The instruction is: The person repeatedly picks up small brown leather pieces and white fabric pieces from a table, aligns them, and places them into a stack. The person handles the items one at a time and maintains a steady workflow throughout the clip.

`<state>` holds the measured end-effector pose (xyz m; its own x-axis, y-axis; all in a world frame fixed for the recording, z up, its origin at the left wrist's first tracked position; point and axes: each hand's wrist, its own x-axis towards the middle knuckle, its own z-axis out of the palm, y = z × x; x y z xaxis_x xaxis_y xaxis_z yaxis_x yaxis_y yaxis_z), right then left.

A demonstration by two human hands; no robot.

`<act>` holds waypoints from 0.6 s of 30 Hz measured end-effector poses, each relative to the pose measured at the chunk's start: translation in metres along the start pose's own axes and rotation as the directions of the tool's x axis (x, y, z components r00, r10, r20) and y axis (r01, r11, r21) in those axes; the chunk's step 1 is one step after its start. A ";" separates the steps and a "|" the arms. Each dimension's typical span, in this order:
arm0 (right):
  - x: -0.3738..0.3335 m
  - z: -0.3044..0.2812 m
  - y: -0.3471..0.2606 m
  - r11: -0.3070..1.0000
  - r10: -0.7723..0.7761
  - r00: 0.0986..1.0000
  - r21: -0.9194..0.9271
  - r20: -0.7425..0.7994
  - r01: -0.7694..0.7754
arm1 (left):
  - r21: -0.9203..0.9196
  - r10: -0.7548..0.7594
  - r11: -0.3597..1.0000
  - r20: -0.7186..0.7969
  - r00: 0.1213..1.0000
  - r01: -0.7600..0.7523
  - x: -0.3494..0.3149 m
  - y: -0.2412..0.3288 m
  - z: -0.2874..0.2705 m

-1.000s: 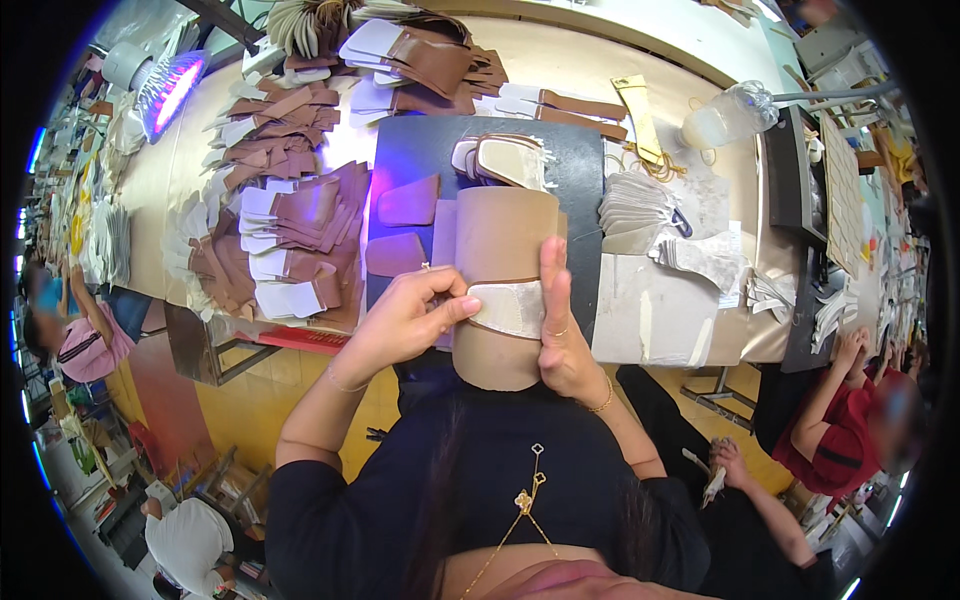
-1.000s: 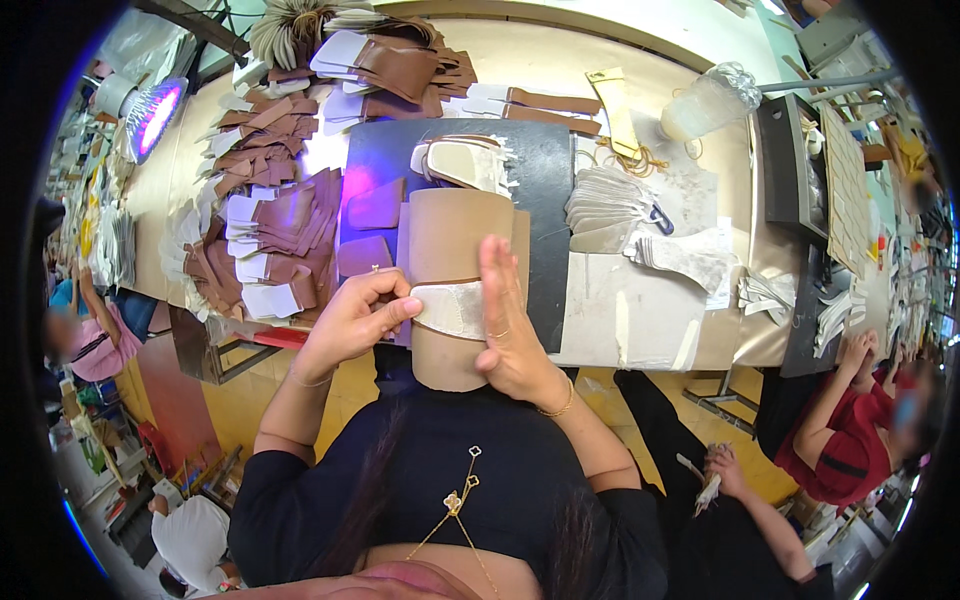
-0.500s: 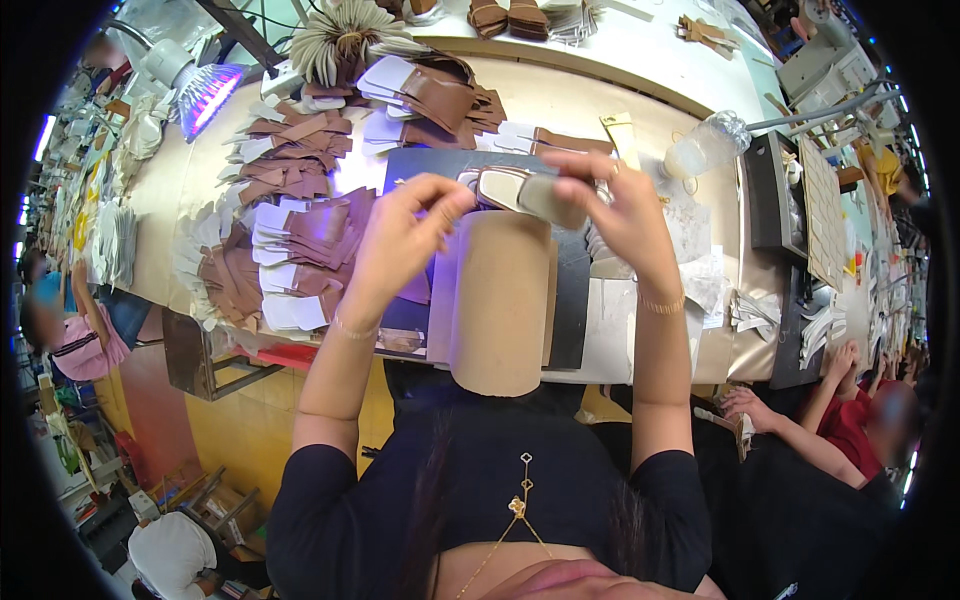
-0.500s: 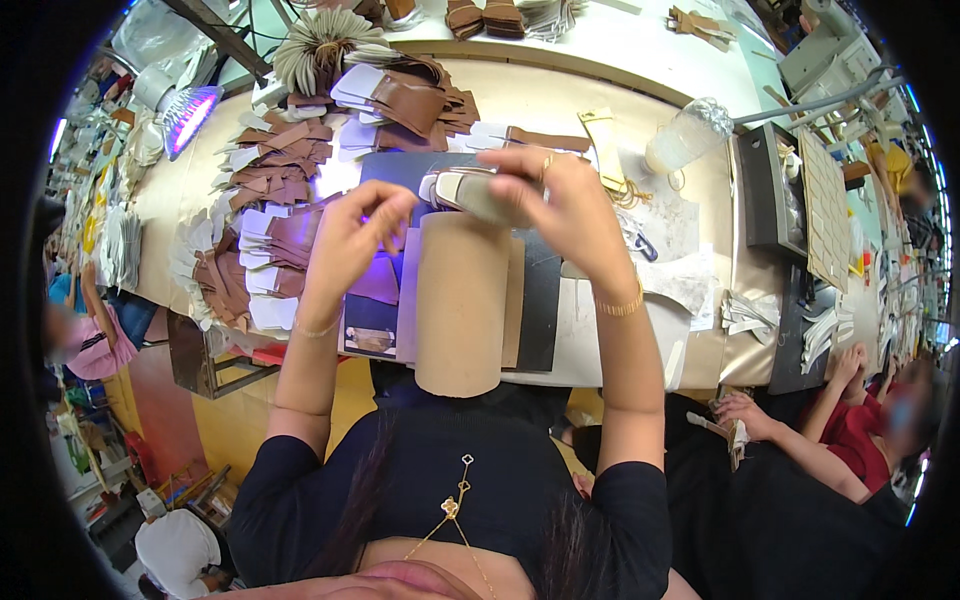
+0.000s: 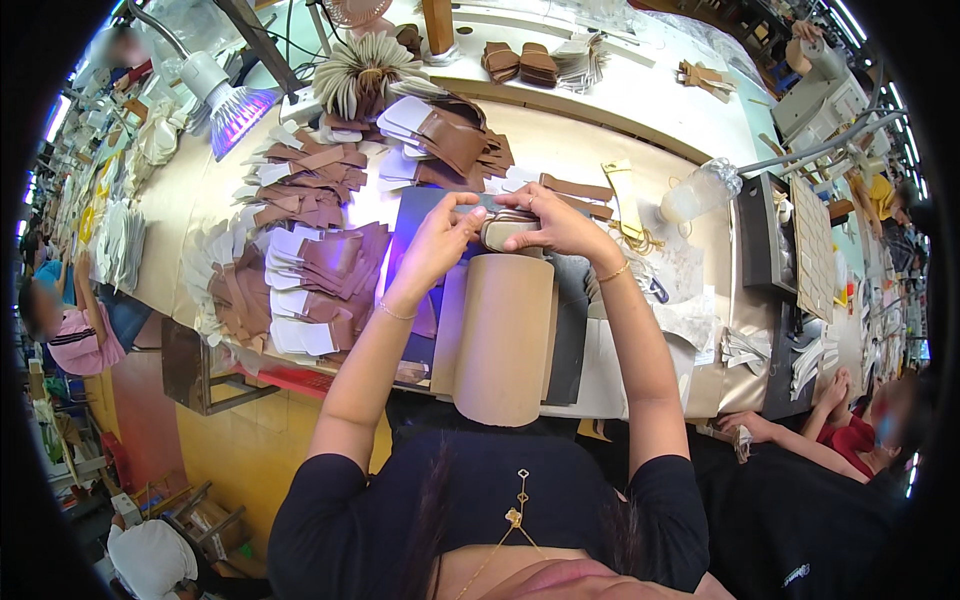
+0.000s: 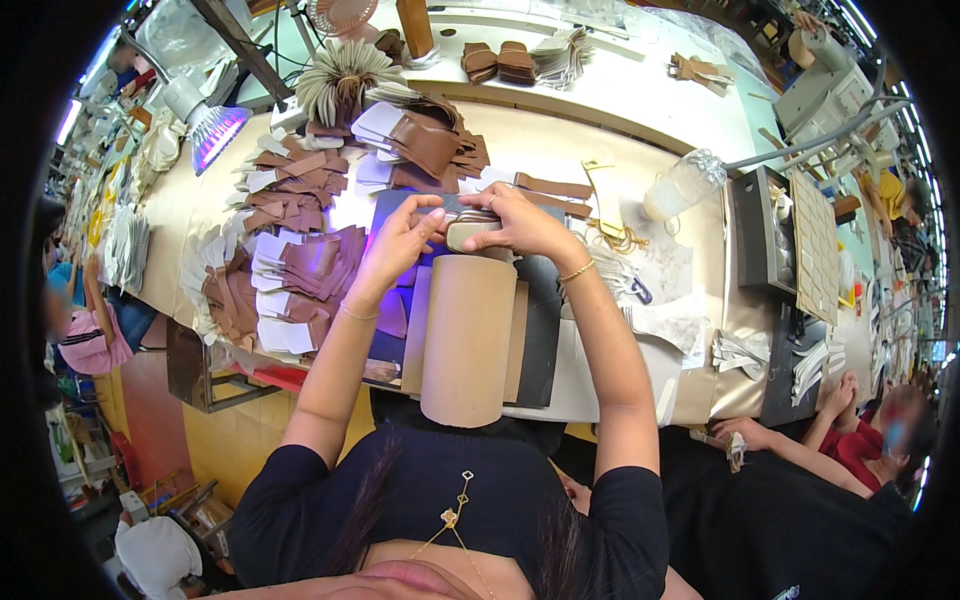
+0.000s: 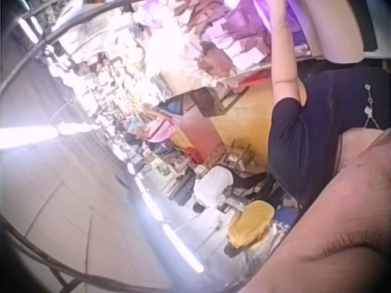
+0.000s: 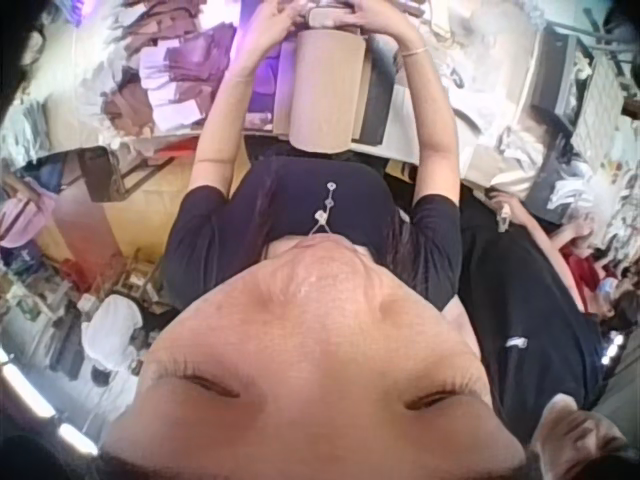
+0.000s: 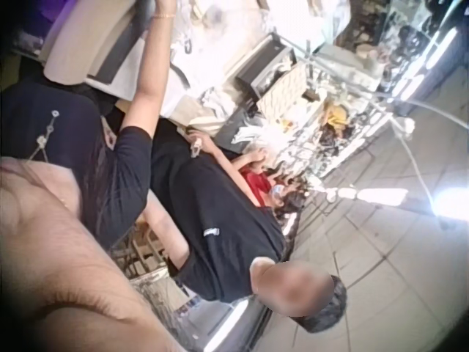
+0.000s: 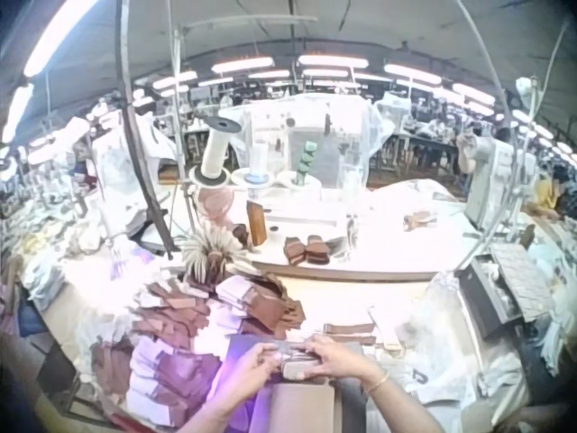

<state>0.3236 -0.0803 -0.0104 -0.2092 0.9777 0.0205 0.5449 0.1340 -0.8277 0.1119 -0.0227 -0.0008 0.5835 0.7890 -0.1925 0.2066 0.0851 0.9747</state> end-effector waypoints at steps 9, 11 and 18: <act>-0.002 -0.013 0.011 0.981 0.032 0.992 0.187 0.120 -0.054 | -0.272 -0.016 0.961 0.093 0.996 0.041 0.013 0.000 -0.002; -0.003 -0.014 0.011 0.953 0.097 0.983 0.270 0.156 -0.137 | -0.267 0.011 0.963 0.147 0.989 0.029 0.023 -0.002 -0.007; -0.015 -0.027 0.004 0.793 0.185 0.982 0.583 0.047 -0.177 | 0.598 -0.016 0.765 0.388 0.922 -0.239 0.069 -0.004 -0.008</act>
<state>0.3507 -0.0897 0.0009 -0.1427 0.9769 -0.1588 -0.0041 -0.1610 -0.9869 0.1449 0.0364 -0.0167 0.8391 0.4896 -0.2371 0.4888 -0.4873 0.7236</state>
